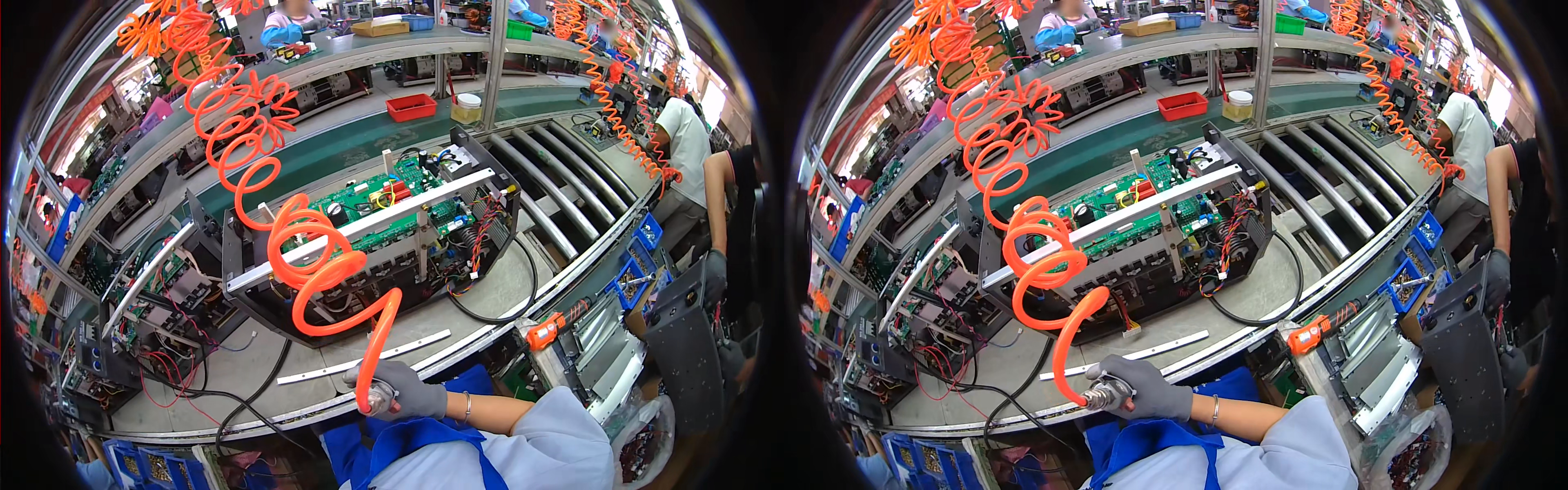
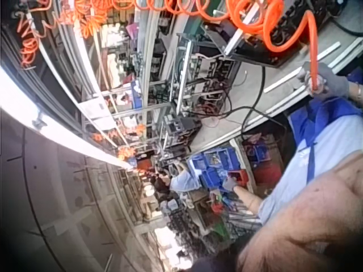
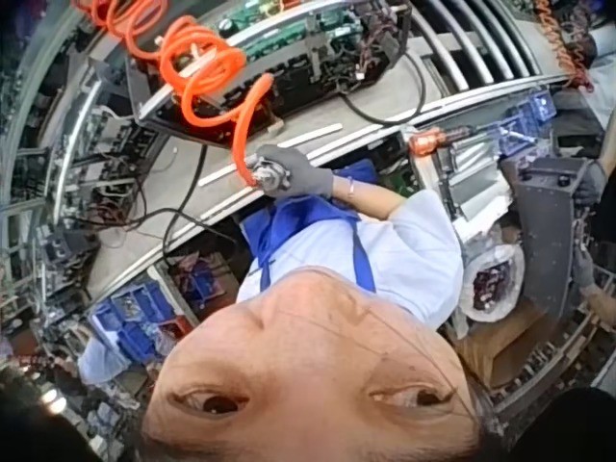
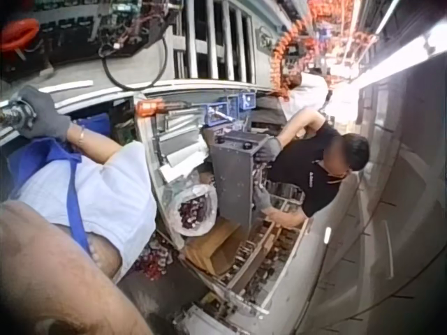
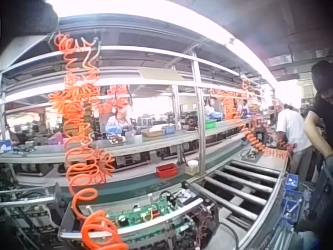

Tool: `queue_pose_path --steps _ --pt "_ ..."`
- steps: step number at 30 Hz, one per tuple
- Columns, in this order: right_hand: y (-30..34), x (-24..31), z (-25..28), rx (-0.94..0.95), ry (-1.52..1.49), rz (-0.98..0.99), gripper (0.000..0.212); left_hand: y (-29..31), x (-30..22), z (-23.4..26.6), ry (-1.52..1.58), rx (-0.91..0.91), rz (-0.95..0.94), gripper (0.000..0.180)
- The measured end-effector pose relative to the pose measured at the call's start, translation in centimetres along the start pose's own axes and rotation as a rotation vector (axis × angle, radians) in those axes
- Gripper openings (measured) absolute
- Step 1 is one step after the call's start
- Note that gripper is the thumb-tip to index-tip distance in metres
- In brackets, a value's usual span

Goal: Assembling and wiring electronic units on a factory production line using an electric screwdriver.

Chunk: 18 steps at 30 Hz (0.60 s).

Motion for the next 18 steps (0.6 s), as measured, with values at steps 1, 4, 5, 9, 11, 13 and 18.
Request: queue_pose_path --steps 1,4,5,9,11,13,18 --pt "0.0 -0.1 0.0 -0.040 -0.041 0.008 0.050 0.3 -0.7 1.8 0.000 -0.006 0.001 0.036" --pt "0.0 -1.0 0.1 -0.100 -0.088 -0.020 0.045 3.0 -9.5 8.0 0.689 0.021 -0.303 0.033" --pt "-0.2 -1.5 0.1 -0.113 -0.095 -0.054 0.043 5.2 -13.5 8.0 1.066 0.338 0.231 0.034" --pt "-3.6 1.6 0.4 -0.067 -0.346 -0.116 0.037 16.1 -28.8 7.6 1.626 1.316 0.698 0.031" --pt "-5.8 5.4 2.1 -0.024 -0.480 -0.117 0.038 20.1 -33.7 7.3 1.952 1.580 0.616 0.023" --pt "-7.2 8.5 4.2 -0.040 -0.697 -0.043 0.045 27.0 -40.2 11.0 1.881 1.903 0.949 0.014" --pt "-7.2 12.0 6.5 -0.170 -0.823 0.459 0.046 36.4 -48.0 17.8 1.608 2.035 0.339 0.051"
Point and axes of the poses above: each hand's wrist, its own y-axis away from the middle knuckle, its own z-axis out of the back of the hand, x = y × z, the point moved 5 cm from there along -y, towards the middle knuckle, and after that the axes turned 15 degrees about -x, right-handed, at the moved point
